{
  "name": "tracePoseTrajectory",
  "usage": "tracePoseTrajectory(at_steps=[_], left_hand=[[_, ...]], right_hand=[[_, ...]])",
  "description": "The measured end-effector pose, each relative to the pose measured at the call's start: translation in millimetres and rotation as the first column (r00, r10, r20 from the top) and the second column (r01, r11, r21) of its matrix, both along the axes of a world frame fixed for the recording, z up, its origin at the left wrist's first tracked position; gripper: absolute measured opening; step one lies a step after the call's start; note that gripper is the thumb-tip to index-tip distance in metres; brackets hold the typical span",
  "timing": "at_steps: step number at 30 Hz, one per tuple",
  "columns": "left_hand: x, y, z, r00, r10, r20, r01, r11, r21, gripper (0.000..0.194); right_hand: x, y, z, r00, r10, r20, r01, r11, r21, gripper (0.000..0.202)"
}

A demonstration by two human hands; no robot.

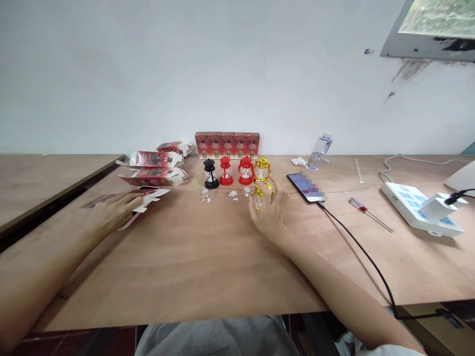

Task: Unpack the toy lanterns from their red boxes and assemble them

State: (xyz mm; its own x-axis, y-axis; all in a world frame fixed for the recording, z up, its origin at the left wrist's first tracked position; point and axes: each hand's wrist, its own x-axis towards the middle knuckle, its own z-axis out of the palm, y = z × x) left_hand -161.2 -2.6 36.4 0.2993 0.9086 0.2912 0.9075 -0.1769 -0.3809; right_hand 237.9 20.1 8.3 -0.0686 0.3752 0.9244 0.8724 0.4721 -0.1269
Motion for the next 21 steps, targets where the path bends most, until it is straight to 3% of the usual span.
tracePoseTrajectory(at_steps=[4, 7, 10, 14, 16, 19, 21], left_hand=[[12, 3, -5.3, 0.995, 0.094, 0.036, -0.088, 0.985, -0.151, 0.048], [16, 7, -9.2, 0.988, 0.094, 0.123, -0.066, 0.974, -0.217, 0.049], [16, 8, -9.6, 0.978, 0.066, 0.197, -0.025, 0.979, -0.204, 0.060], [20, 7, -0.4, 0.977, 0.058, 0.206, -0.030, 0.990, -0.134, 0.059], [27, 5, 6.2, 0.974, -0.011, 0.228, 0.007, 1.000, 0.015, 0.056], [53, -1, 9.8, 0.920, -0.214, 0.329, 0.149, 0.965, 0.214, 0.054], [81, -9, 4.1, 0.809, -0.330, 0.487, 0.283, 0.944, 0.170, 0.052]], right_hand=[[3, 6, -0.1, 1.000, 0.003, -0.004, -0.003, 0.990, -0.144, 0.061], [3, 6, -2.5, 0.997, 0.068, 0.029, -0.058, 0.959, -0.276, 0.060], [4, 6, -5.0, 0.986, 0.165, -0.012, -0.158, 0.919, -0.361, 0.053], [2, 5, -4.4, 0.961, 0.240, -0.134, -0.272, 0.897, -0.349, 0.048], [-1, 2, -2.9, 0.938, 0.300, -0.174, -0.342, 0.884, -0.319, 0.049], [-10, -7, -2.4, 0.884, 0.405, -0.234, -0.461, 0.838, -0.292, 0.053], [-18, -16, -4.4, 0.837, 0.455, -0.305, -0.538, 0.789, -0.297, 0.054]])
